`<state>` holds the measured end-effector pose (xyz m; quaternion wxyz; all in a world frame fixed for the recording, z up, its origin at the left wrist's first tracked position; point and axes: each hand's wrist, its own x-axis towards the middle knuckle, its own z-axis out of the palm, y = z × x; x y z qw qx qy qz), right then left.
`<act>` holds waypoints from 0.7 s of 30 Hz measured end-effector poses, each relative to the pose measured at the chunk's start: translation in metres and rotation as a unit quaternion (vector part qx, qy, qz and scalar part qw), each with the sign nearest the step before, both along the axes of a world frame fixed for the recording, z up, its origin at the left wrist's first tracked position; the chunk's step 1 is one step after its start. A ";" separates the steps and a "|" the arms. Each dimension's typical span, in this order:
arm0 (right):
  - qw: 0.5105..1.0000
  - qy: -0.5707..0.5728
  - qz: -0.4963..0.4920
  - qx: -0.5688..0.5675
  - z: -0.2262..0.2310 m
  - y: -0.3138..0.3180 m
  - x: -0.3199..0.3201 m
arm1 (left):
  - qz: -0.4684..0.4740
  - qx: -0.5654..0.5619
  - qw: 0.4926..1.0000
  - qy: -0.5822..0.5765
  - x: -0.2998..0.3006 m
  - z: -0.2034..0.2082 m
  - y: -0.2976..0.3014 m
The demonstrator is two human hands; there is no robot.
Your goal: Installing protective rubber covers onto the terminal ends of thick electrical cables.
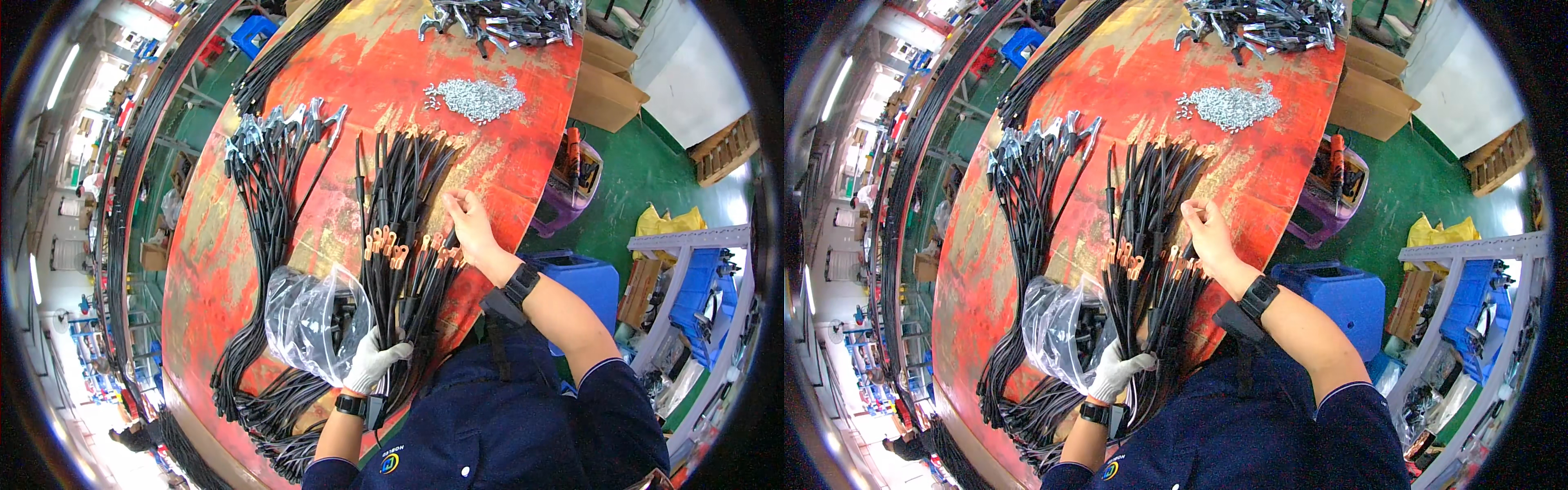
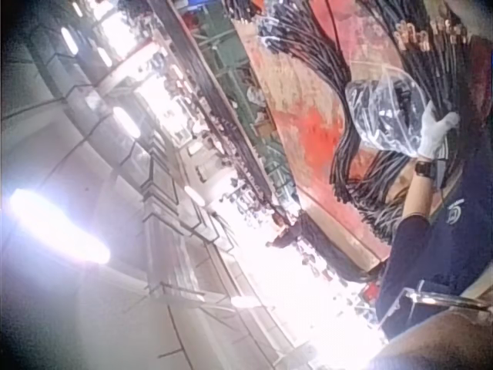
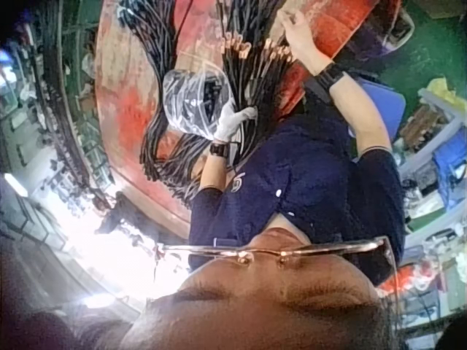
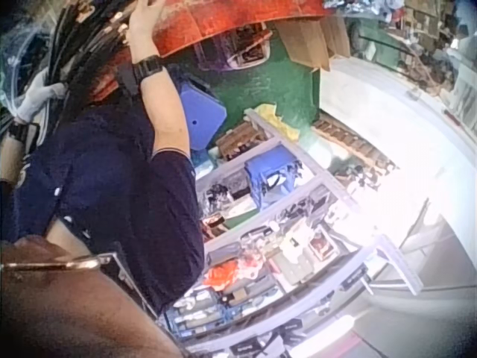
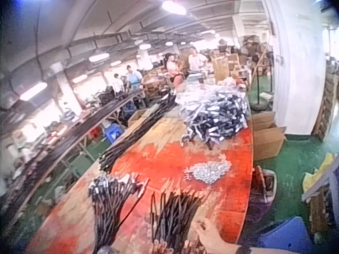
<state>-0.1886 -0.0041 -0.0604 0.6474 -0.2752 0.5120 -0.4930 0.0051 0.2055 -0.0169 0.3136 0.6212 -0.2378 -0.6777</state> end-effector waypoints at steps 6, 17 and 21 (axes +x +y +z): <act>0.999 0.031 -0.005 -0.020 -0.012 -0.003 0.004 | 0.011 -0.021 0.999 -0.034 -0.003 -0.001 0.000; 0.916 -0.338 0.148 0.157 0.000 0.073 0.013 | 0.016 -0.016 1.000 -0.021 -0.003 -0.004 -0.003; 0.888 -0.331 0.292 0.131 -0.005 0.080 -0.009 | 0.031 -0.016 0.999 -0.017 -0.001 0.000 -0.006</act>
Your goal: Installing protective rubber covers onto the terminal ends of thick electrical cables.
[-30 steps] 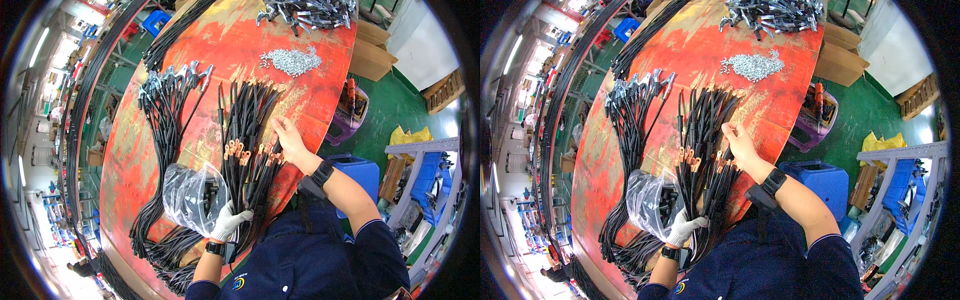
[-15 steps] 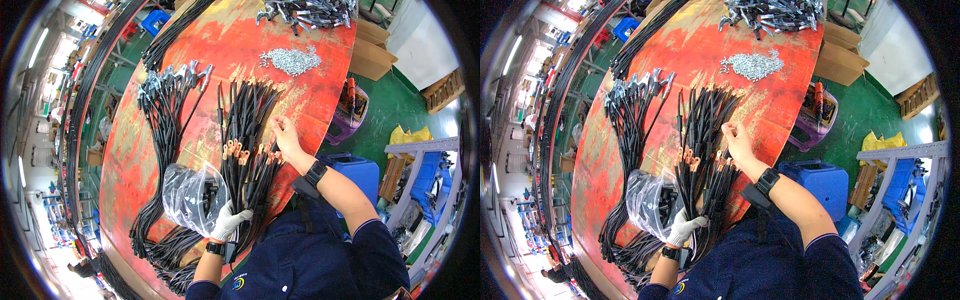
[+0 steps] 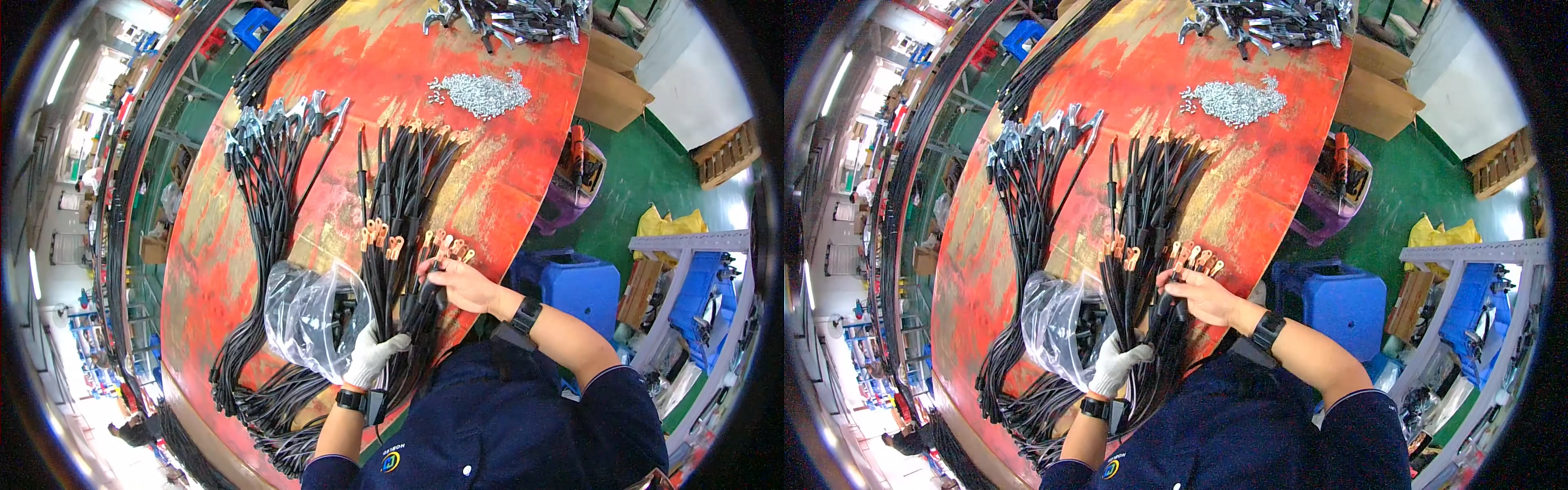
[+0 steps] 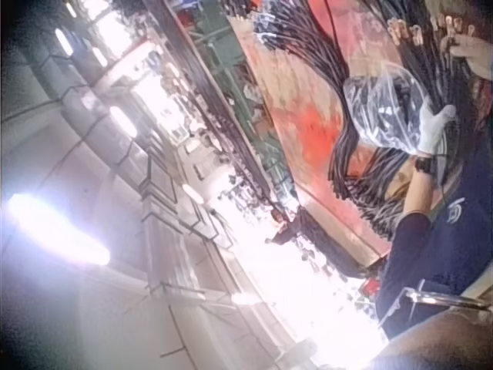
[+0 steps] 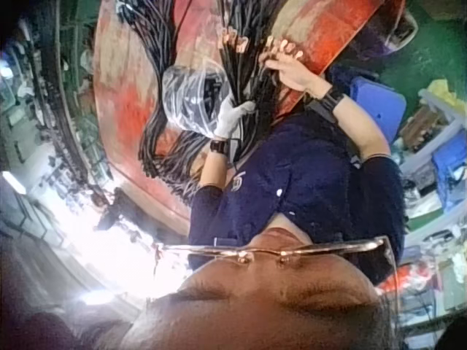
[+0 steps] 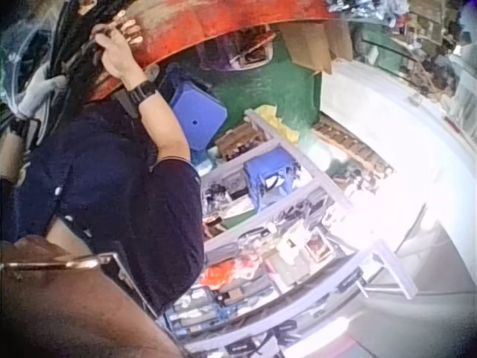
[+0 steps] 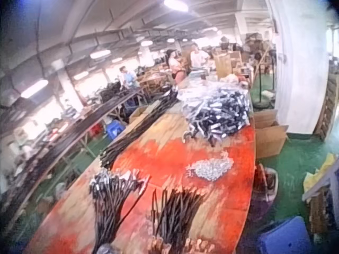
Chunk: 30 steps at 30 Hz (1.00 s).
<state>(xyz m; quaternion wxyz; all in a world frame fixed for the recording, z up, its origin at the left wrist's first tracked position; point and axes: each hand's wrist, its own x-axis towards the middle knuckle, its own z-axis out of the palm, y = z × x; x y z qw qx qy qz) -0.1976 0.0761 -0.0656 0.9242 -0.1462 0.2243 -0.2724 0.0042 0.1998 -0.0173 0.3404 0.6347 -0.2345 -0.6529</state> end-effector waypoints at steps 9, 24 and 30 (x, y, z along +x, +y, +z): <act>0.773 0.341 0.345 -0.409 -0.032 0.028 0.005 | 0.009 -0.017 1.000 -0.012 0.006 -0.001 0.001; 0.977 0.132 -0.108 -0.128 0.024 -0.057 -0.019 | -0.001 0.004 1.000 0.006 -0.009 0.002 0.004; 0.987 0.090 -0.128 -0.037 0.017 -0.059 -0.013 | 0.014 0.014 1.000 0.023 -0.008 0.003 0.009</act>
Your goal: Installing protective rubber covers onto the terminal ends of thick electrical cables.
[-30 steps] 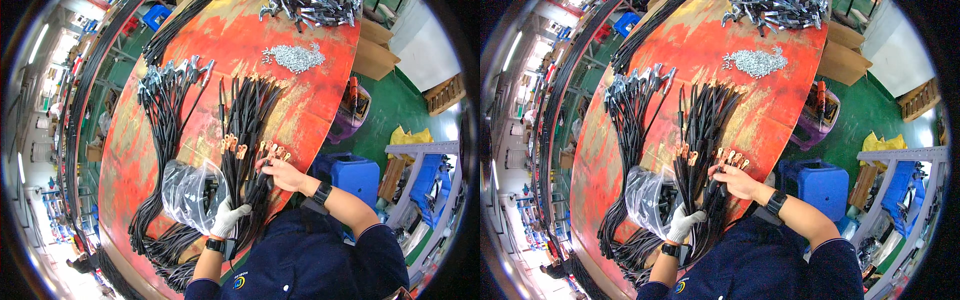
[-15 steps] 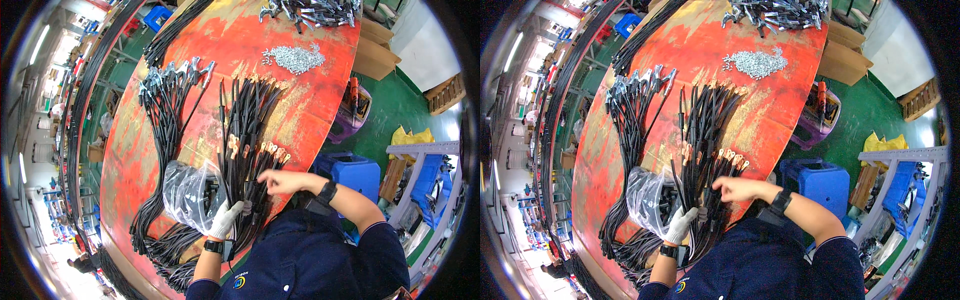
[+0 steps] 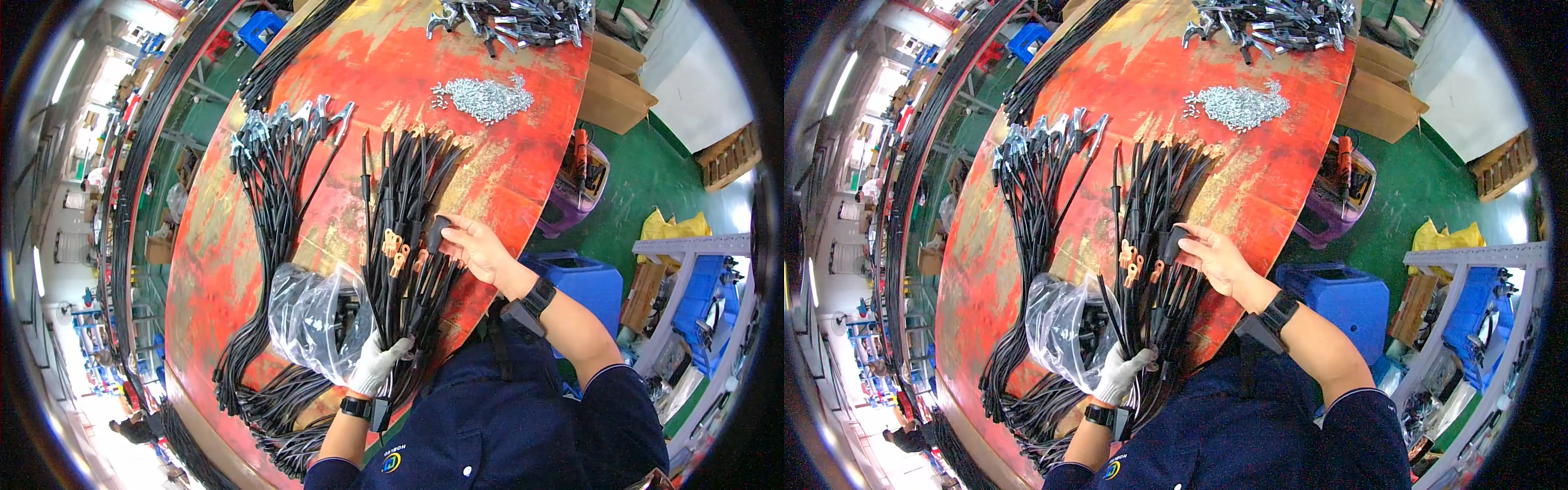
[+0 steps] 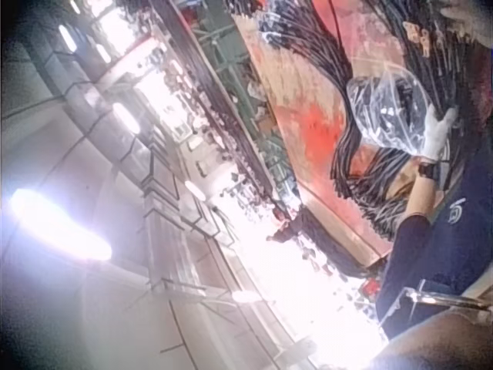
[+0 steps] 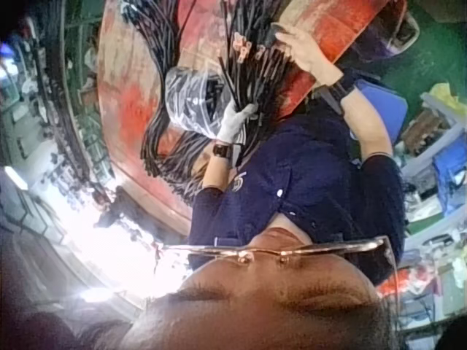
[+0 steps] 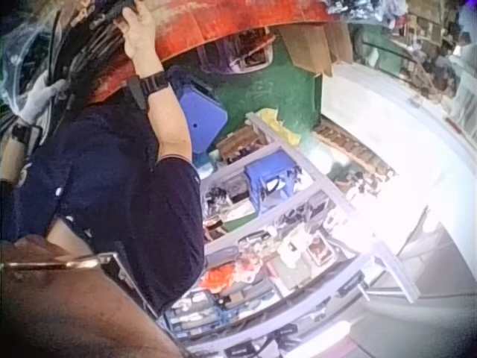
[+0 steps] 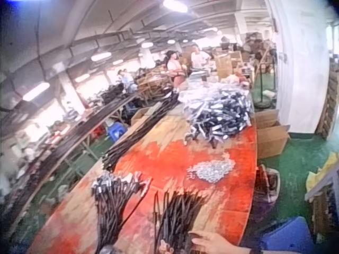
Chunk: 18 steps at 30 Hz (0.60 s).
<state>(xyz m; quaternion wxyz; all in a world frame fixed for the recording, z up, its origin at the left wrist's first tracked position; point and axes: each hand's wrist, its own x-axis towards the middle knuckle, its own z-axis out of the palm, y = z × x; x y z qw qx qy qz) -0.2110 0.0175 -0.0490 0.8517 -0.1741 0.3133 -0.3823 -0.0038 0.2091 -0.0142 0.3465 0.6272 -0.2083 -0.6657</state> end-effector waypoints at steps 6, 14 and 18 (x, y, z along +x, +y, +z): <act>0.999 0.003 -0.039 0.012 0.002 0.004 0.000 | 0.027 0.004 1.000 -0.012 -0.009 0.007 -0.004; 0.968 0.139 0.040 -0.203 0.020 0.009 -0.008 | -0.024 -0.004 1.000 -0.008 -0.003 0.003 -0.001; 0.959 0.174 0.119 -0.191 0.011 0.021 -0.001 | -0.032 -0.004 0.999 -0.025 -0.004 0.001 0.001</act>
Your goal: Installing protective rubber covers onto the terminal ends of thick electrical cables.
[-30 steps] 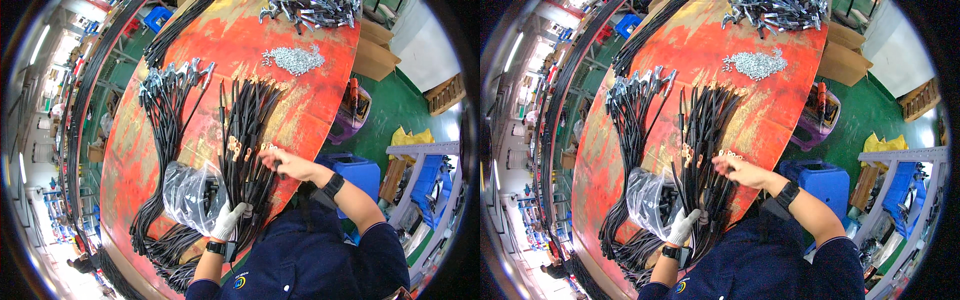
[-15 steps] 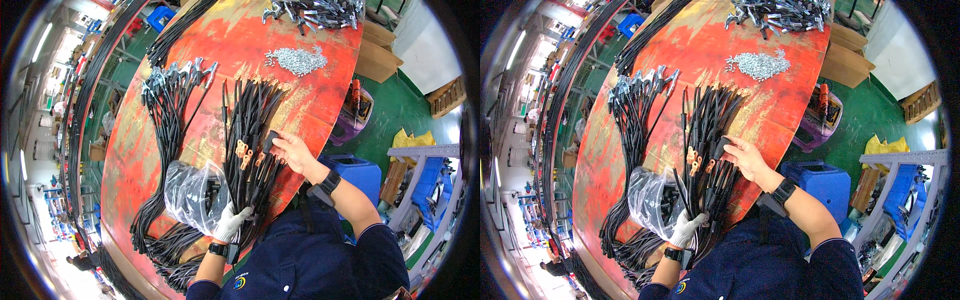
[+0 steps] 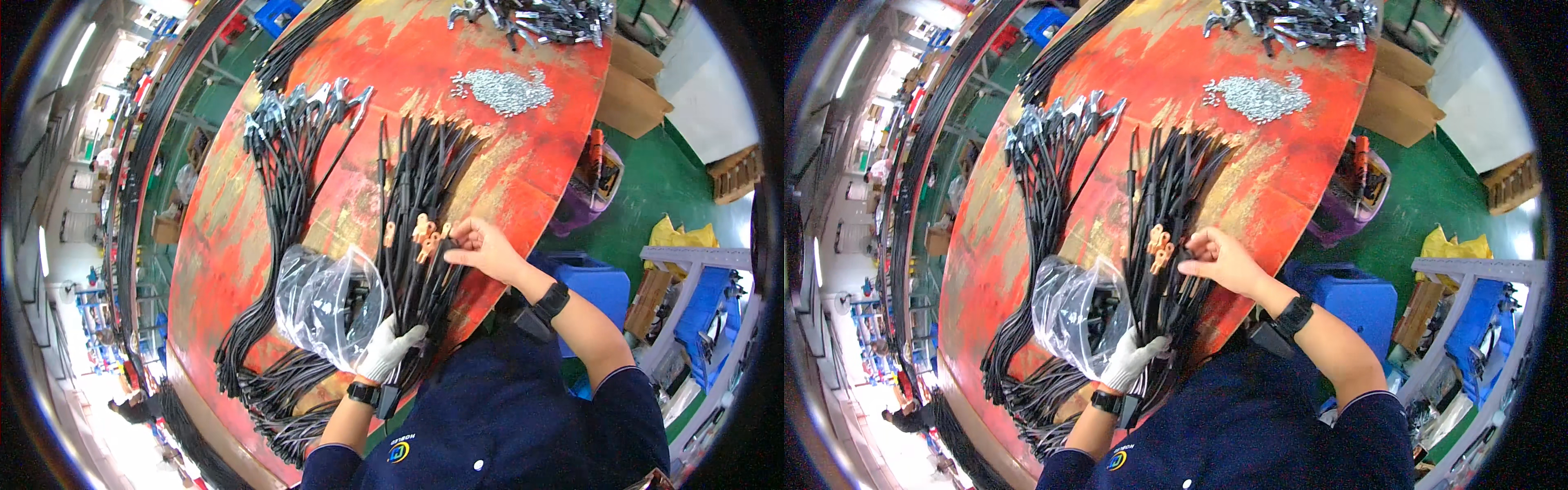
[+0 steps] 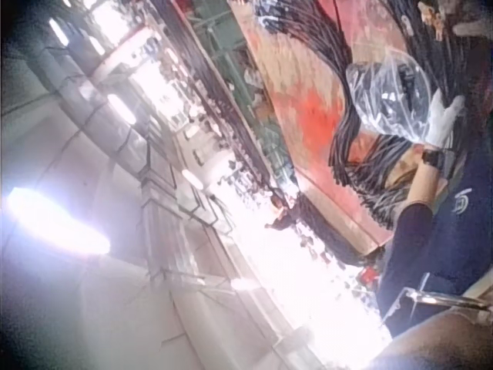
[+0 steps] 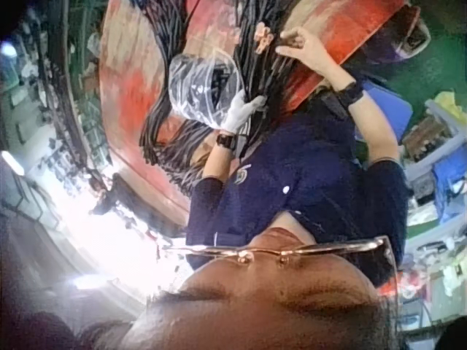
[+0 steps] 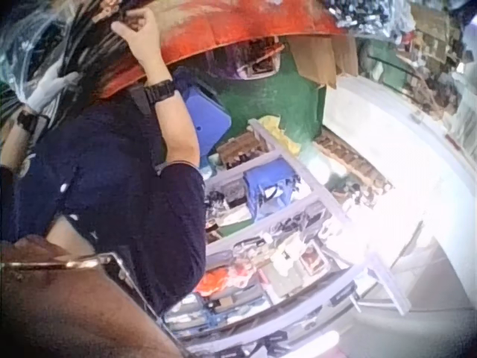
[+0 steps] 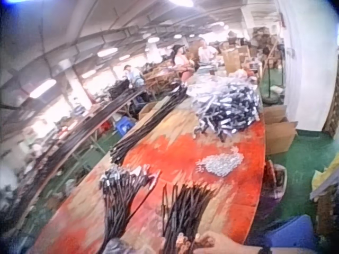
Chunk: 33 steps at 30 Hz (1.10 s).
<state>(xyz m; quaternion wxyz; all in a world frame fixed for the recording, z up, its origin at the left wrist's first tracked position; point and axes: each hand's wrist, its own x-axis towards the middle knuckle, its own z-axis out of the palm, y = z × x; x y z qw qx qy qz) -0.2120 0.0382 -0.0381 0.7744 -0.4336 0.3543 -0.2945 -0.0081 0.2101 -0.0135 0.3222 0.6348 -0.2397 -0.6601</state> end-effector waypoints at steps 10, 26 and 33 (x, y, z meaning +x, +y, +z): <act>0.693 0.290 0.568 -0.335 -0.037 0.058 0.015 | -0.044 -0.075 0.965 -0.249 0.004 -0.031 -0.006; 0.502 0.117 0.427 -0.743 -0.059 0.060 0.231 | -0.274 -0.194 0.914 -0.228 0.026 -0.041 -0.010; 0.518 0.081 0.449 -0.723 -0.069 0.074 0.263 | -0.117 -0.321 0.917 -0.206 0.018 -0.094 0.007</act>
